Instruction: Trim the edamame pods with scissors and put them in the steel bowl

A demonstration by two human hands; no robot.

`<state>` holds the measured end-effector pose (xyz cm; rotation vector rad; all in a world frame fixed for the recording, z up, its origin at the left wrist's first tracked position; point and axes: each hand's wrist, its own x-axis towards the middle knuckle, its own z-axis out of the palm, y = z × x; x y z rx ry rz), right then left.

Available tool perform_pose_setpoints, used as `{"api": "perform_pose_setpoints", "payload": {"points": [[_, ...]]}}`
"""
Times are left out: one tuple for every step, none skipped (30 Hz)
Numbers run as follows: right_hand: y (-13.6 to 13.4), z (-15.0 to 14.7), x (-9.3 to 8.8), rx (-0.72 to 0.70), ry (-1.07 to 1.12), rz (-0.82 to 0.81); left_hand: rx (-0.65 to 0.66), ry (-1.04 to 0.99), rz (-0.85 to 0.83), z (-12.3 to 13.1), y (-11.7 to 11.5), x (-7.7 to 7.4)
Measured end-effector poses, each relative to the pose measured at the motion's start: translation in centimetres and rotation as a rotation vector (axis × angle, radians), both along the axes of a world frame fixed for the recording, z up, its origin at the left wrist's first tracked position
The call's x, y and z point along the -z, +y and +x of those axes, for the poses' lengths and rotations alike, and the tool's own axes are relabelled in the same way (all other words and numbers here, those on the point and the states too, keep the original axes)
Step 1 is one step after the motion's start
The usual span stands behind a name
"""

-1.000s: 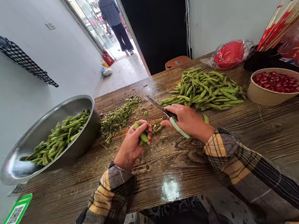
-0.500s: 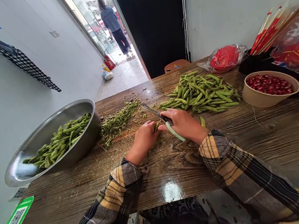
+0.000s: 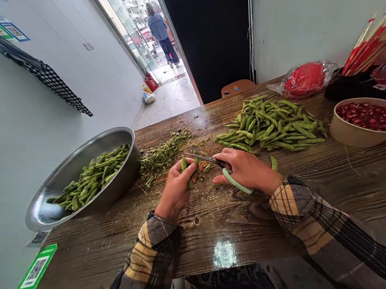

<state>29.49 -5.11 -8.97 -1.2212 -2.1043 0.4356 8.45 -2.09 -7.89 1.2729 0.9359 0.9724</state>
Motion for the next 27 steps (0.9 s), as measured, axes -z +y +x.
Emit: {"api": "perform_pose_setpoints", "payload": {"points": [[-0.09, -0.09, -0.05, -0.01, -0.006, -0.008, -0.003, -0.004, 0.002, 0.07, -0.11, -0.05], [-0.16, -0.18, -0.1, -0.019, -0.012, -0.015, 0.0, 0.0, 0.01, 0.14, -0.18, -0.09], [-0.22, -0.25, -0.15, -0.024, -0.018, -0.021, 0.008, 0.012, 0.023, 0.18, -0.23, -0.12], [-0.25, -0.3, -0.19, -0.027, -0.024, -0.026, 0.019, 0.03, 0.042, 0.2, -0.27, -0.14], [-0.28, -0.34, -0.22, -0.029, -0.028, -0.032, 0.03, 0.049, 0.063, 0.19, -0.29, -0.13], [-0.3, -0.35, -0.25, -0.03, -0.031, -0.037, 0.039, 0.065, 0.085, 0.16, -0.3, -0.1], [-0.31, -0.35, -0.26, -0.031, -0.032, -0.04, 0.046, 0.078, 0.103, 0.1, -0.31, -0.06], [-0.32, -0.35, -0.26, -0.033, -0.032, -0.042, 0.051, 0.086, 0.116, 0.04, -0.31, -0.02], [-0.33, -0.33, -0.24, -0.035, -0.032, -0.04, 0.053, 0.095, 0.125, -0.02, -0.32, 0.01], [-0.34, -0.32, -0.21, -0.039, -0.033, -0.035, 0.054, 0.108, 0.129, -0.08, -0.32, 0.03], [-0.34, -0.31, -0.16, -0.042, -0.033, -0.027, 0.055, 0.129, 0.13, -0.11, -0.31, 0.03], [-0.34, -0.3, -0.1, -0.046, -0.035, -0.019, 0.055, 0.158, 0.13, -0.13, -0.3, 0.02], [-0.34, -0.29, -0.02, -0.05, -0.04, -0.014, 0.054, 0.19, 0.132, -0.14, -0.27, 0.0], [-0.34, -0.28, 0.06, -0.053, -0.047, -0.01, 0.05, 0.217, 0.137, -0.14, -0.24, -0.01], [-0.33, -0.28, 0.14, -0.054, -0.053, -0.007, 0.047, 0.233, 0.145, -0.13, -0.21, 0.0], [-0.32, -0.27, 0.23, -0.055, -0.061, -0.005, 0.042, 0.236, 0.155, -0.12, -0.17, 0.02], [-0.31, -0.27, 0.3, -0.055, -0.069, -0.004, 0.035, 0.229, 0.163, -0.12, -0.13, 0.06], [-0.29, -0.26, 0.37, -0.056, -0.075, -0.003, 0.032, 0.215, 0.166, -0.12, -0.1, 0.12], [-0.28, -0.26, 0.43, -0.056, -0.078, -0.001, 0.03, 0.199, 0.163, -0.12, -0.08, 0.19], [-0.27, -0.26, 0.46, -0.057, -0.08, 0.002, 0.031, 0.187, 0.154, -0.13, -0.06, 0.25], [-0.27, -0.26, 0.48, -0.059, -0.079, 0.004, 0.035, 0.179, 0.142, -0.13, -0.06, 0.31], [-0.28, -0.27, 0.47, -0.06, -0.076, 0.007, 0.039, 0.172, 0.131, -0.13, -0.06, 0.36], [-0.29, -0.28, 0.45, -0.061, -0.074, 0.009, 0.044, 0.163, 0.122, -0.11, -0.07, 0.39], [-0.29, -0.3, 0.41, -0.063, -0.073, 0.01, 0.049, 0.151, 0.11, -0.09, -0.08, 0.41], [-0.3, -0.31, 0.38, -0.067, -0.072, 0.008, 0.052, 0.135, 0.092, -0.05, -0.09, 0.41], [-0.29, -0.32, 0.35, -0.07, -0.071, 0.006, 0.051, 0.107, 0.064, 0.0, -0.1, 0.39], [-0.28, -0.32, 0.34, -0.069, -0.068, 0.007, 0.043, 0.069, 0.026, 0.05, -0.1, 0.36]]}}
